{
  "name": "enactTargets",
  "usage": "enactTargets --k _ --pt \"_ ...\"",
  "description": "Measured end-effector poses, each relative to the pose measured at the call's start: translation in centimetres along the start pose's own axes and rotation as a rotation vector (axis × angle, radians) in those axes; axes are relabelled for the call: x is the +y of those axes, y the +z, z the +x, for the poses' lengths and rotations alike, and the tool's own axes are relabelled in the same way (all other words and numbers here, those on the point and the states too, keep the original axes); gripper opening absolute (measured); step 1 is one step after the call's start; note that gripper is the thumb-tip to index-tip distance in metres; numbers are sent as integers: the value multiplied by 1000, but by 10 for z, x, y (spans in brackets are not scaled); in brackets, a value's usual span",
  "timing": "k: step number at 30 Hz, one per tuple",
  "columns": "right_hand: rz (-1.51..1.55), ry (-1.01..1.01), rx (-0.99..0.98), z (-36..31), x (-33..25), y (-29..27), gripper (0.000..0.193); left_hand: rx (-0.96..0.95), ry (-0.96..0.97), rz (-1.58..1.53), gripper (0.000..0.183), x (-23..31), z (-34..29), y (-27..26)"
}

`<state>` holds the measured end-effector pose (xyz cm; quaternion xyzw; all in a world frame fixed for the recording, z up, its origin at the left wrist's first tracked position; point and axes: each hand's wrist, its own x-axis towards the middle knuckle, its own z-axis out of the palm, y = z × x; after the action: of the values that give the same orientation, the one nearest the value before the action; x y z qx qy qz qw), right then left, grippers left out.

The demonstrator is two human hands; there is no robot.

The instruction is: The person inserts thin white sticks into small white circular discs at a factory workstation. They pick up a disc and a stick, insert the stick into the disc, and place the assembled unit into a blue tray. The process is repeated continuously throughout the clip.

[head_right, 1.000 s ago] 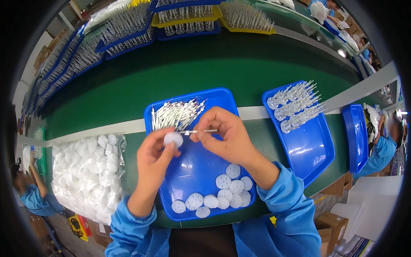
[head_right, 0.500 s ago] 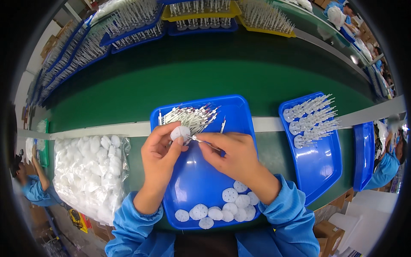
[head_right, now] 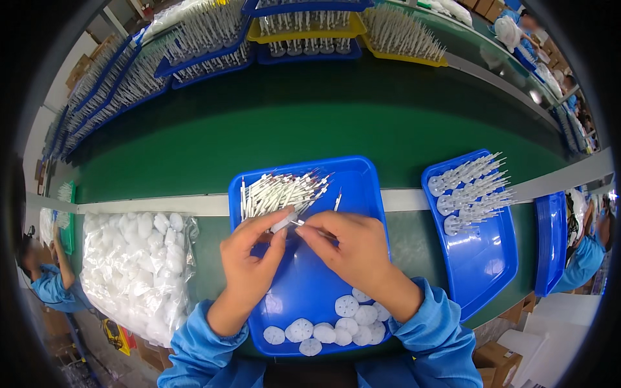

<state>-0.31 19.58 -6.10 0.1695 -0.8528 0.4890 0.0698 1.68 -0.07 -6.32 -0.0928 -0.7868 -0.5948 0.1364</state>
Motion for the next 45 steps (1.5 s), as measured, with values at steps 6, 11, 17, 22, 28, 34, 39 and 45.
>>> enactTargets --k 6,11,17,22,28,34,39,45 --pt "-345 -350 146 6 -4 -1 13 8 40 175 40 8 -9 3" --pt "-342 -349 131 5 -9 0 13 -20 22 133 40 12 -10 2" --pt "46 -165 70 -3 -2 0 21 -76 -65 -182 43 -7 -5 -5" --pt "252 -155 18 5 0 -7 33 -32 43 5 50 7 -2 -8" --pt "451 -1 -87 -2 3 -4 35 -48 227 171 56 7 -5 -5" --pt "567 75 -138 -5 9 -6 31 -75 229 172 56 6 -4 -7" --pt "663 132 -151 -7 9 -9 25 -96 253 114 57 5 -3 -4" --pt "700 225 -197 -6 12 -12 18 -86 315 161 51 4 -2 -1"
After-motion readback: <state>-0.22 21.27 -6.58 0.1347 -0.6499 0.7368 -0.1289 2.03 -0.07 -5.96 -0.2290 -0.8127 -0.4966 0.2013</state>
